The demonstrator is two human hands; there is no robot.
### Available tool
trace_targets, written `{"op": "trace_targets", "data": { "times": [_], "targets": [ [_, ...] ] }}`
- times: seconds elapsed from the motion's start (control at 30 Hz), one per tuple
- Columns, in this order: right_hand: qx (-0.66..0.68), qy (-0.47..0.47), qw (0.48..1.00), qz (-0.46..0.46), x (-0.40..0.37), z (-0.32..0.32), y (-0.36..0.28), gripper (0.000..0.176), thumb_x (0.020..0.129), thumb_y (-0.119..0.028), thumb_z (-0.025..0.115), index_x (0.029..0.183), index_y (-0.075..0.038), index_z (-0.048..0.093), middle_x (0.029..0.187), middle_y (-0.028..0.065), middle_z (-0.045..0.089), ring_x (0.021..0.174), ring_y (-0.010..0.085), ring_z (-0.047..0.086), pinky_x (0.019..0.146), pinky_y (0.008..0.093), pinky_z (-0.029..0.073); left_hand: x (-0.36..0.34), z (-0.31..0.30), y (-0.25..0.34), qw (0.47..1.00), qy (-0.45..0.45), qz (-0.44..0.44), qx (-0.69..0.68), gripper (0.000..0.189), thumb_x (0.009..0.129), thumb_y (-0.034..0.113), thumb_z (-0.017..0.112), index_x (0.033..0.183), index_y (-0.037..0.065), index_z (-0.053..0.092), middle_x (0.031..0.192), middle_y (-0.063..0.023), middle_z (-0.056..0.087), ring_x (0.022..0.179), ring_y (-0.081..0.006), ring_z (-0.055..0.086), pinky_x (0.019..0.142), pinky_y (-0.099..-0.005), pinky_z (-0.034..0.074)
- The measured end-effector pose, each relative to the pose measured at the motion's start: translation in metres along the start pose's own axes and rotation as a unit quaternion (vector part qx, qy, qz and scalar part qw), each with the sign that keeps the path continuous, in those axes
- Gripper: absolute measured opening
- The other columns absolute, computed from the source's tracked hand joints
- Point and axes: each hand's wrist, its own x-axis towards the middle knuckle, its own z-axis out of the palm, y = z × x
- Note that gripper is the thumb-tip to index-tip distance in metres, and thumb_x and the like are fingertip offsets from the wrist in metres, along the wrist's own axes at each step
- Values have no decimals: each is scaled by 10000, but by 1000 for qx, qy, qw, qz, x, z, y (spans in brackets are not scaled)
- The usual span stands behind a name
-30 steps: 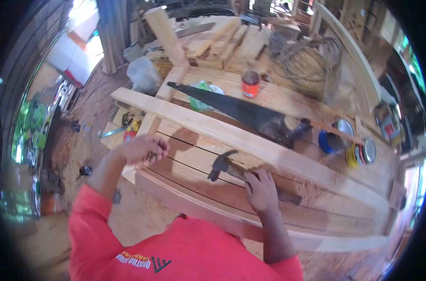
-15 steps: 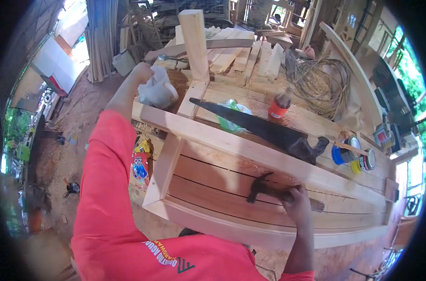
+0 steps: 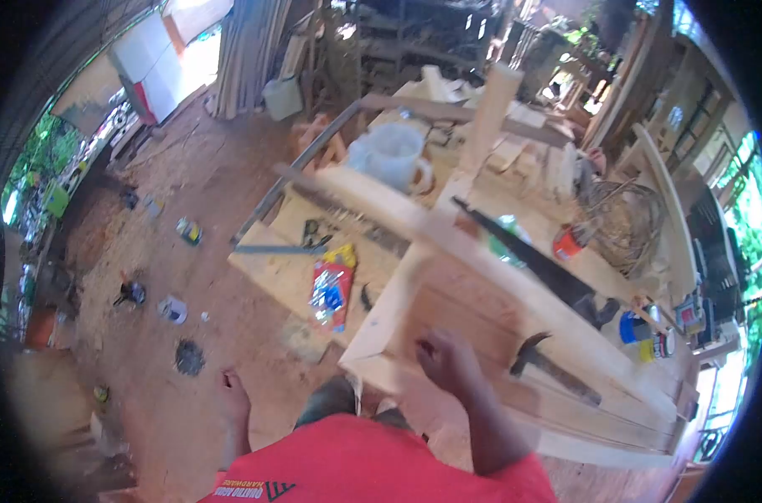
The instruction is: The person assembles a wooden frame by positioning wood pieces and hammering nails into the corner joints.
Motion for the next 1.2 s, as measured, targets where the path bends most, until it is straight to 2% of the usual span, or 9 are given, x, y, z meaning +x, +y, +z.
{"op": "trace_targets", "data": {
  "times": [0.1, 0.17, 0.2, 0.3, 0.5, 0.73, 0.87, 1.03, 1.2],
  "targets": [
    [39, -18, 996, -73, 60, 23, -80, 107, 923, -116, 714, 995, -36, 710, 886, 154, 690, 802, 341, 707, 702, 426, 562, -46, -10, -153, 985, -128, -58, 97, 254, 1019, 208, 553, 1022, 12, 716, 838, -183, 727, 729, -302, 694, 674, -433, 539],
    [68, -26, 991, -116, 81, 48, -124, 110, 927, -120, 712, 1002, -40, 706, 891, 149, 693, 800, 337, 706, 698, 427, 562, -79, 5, -337, 872, -427, -23, 240, 287, 1007, 258, 562, 1076, 45, 743, 896, -168, 758, 769, -318, 720, 710, -433, 569],
    [71, -37, 986, -147, 95, 68, -141, 111, 928, -119, 712, 1006, -42, 705, 892, 146, 693, 800, 333, 707, 700, 428, 562, -94, -12, -349, 827, -490, -110, 252, 289, 1001, 263, 568, 1073, 47, 746, 896, -162, 760, 774, -313, 723, 716, -433, 571],
    [59, -119, 974, -181, 130, 140, -193, 114, 924, -120, 710, 1010, -45, 706, 933, 144, 709, 858, 343, 713, 744, 436, 568, -100, -37, -377, 809, -482, -265, 205, 294, 984, 277, 587, 1064, 50, 755, 898, -146, 765, 789, -298, 731, 732, -432, 578],
    [59, -284, 932, -218, 188, 373, -266, 218, 950, -200, 647, 1103, -49, 682, 1040, 183, 697, 1011, 415, 685, 859, 517, 562, 40, -82, -442, 837, -439, -290, 149, 307, 950, 307, 624, 1047, 56, 773, 902, -112, 775, 818, -268, 749, 766, -430, 592],
    [73, -281, 938, -189, 277, 409, -368, 209, 956, -222, 652, 1100, -75, 688, 1009, 186, 707, 966, 410, 687, 825, 520, 546, 316, -129, -507, 911, -290, -291, 30, 277, 914, 287, 650, 898, 46, 787, 848, -106, 769, 830, -278, 755, 774, -441, 591],
    [40, -211, 970, -112, 317, 424, -339, 208, 942, -207, 672, 1098, -71, 698, 981, 182, 710, 951, 398, 695, 801, 505, 554, 465, -102, -475, 957, -223, -32, 181, 269, 881, 285, 673, 936, 42, 773, 893, -159, 769, 814, -358, 729, 780, -468, 571],
    [74, -218, 973, -20, 389, 462, -331, 211, 922, -202, 685, 1081, -68, 725, 976, 177, 726, 941, 388, 707, 802, 491, 558, 649, -43, -307, 926, -370, -8, 71, 359, 979, 306, 686, 1213, 38, 732, 1004, -160, 773, 909, -224, 740, 824, -369, 566],
    [125, -274, 954, 18, 518, 542, -318, 297, 913, -242, 704, 1164, -88, 741, 1091, 175, 745, 1029, 369, 714, 896, 485, 557, 793, 9, -271, 941, -337, -7, 4, 409, 947, 314, 733, 1295, 99, 730, 1010, -109, 789, 878, -254, 743, 859, -392, 586]
  ]
}}
